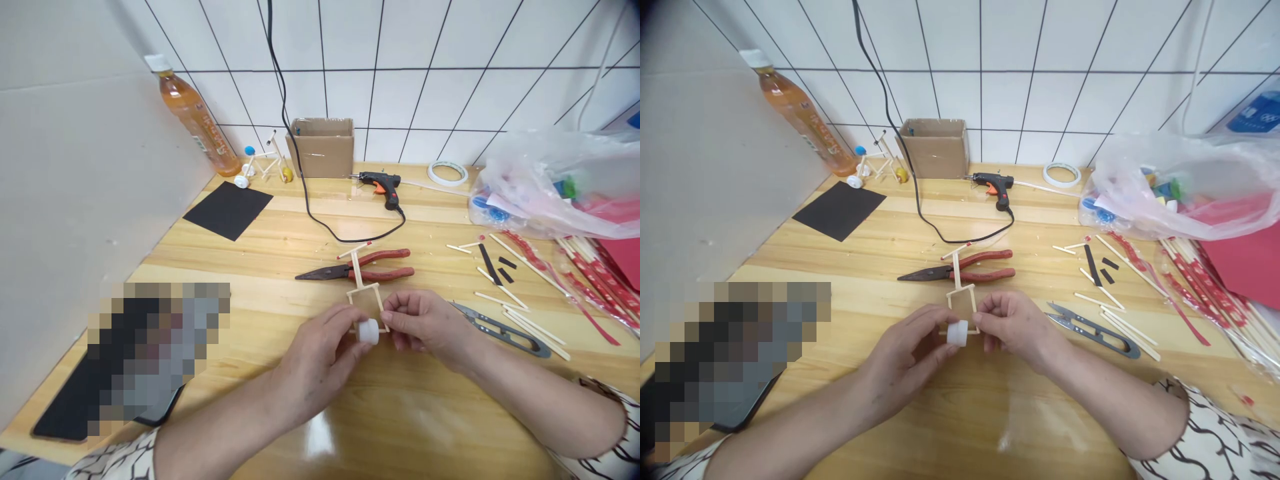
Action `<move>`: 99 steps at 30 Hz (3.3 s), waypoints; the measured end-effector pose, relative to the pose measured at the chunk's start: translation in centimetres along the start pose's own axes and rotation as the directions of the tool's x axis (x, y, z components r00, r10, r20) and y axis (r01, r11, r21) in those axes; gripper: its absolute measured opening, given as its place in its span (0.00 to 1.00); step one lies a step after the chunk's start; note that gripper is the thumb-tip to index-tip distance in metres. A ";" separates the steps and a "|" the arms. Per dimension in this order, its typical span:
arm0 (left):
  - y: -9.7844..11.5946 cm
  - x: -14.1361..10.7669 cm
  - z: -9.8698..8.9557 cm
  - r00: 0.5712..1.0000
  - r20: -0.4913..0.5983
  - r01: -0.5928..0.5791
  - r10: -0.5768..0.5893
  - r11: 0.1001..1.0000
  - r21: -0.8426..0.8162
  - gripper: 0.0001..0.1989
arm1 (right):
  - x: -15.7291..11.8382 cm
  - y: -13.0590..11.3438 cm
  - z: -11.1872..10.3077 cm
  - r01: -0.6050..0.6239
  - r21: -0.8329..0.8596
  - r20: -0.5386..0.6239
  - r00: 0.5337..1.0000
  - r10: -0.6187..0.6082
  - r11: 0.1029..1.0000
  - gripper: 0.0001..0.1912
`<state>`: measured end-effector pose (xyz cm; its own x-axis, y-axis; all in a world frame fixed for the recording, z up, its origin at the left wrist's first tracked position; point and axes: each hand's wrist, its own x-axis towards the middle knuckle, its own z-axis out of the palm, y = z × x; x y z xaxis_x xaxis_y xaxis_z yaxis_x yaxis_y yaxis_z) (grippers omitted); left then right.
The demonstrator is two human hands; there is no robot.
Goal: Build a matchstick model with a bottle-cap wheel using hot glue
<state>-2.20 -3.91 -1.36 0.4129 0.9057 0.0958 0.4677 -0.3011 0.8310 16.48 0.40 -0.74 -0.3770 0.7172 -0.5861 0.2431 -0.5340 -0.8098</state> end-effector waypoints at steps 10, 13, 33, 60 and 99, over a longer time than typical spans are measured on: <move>0.1 0.1 0.3 1.000 0.019 0.022 -0.024 0.994 0.103 0.06 | -0.2 -0.1 0.3 0.010 -0.083 -0.025 1.000 -0.012 0.996 0.12; 0.1 0.2 0.4 1.000 0.020 0.013 -0.016 0.993 0.121 0.06 | -0.3 0.1 0.4 0.043 -0.116 -0.025 0.999 -0.046 0.992 0.11; 0.1 1.0 -1.3 0.951 -0.083 0.296 -0.297 0.955 -0.023 0.08 | -0.5 0.0 0.1 0.039 -0.177 -0.056 0.997 -0.050 0.983 0.12; 0.3 1.2 -0.5 0.782 0.225 0.500 -0.581 0.371 -0.782 0.19 | -0.4 -0.1 -0.4 -0.005 -0.053 -0.036 0.999 0.003 0.999 0.14; 0.0 1.6 -0.1 0.781 0.209 0.503 -0.589 0.394 -0.770 0.21 | -0.1 -0.3 -0.2 0.014 -0.109 -0.048 0.999 -0.020 0.994 0.05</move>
<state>-1.65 -2.46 -1.19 0.2106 0.8221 -0.5289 -0.2099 0.5664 0.7969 16.69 0.56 -0.46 -0.3384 0.7483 -0.5705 0.3340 -0.4713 -0.8163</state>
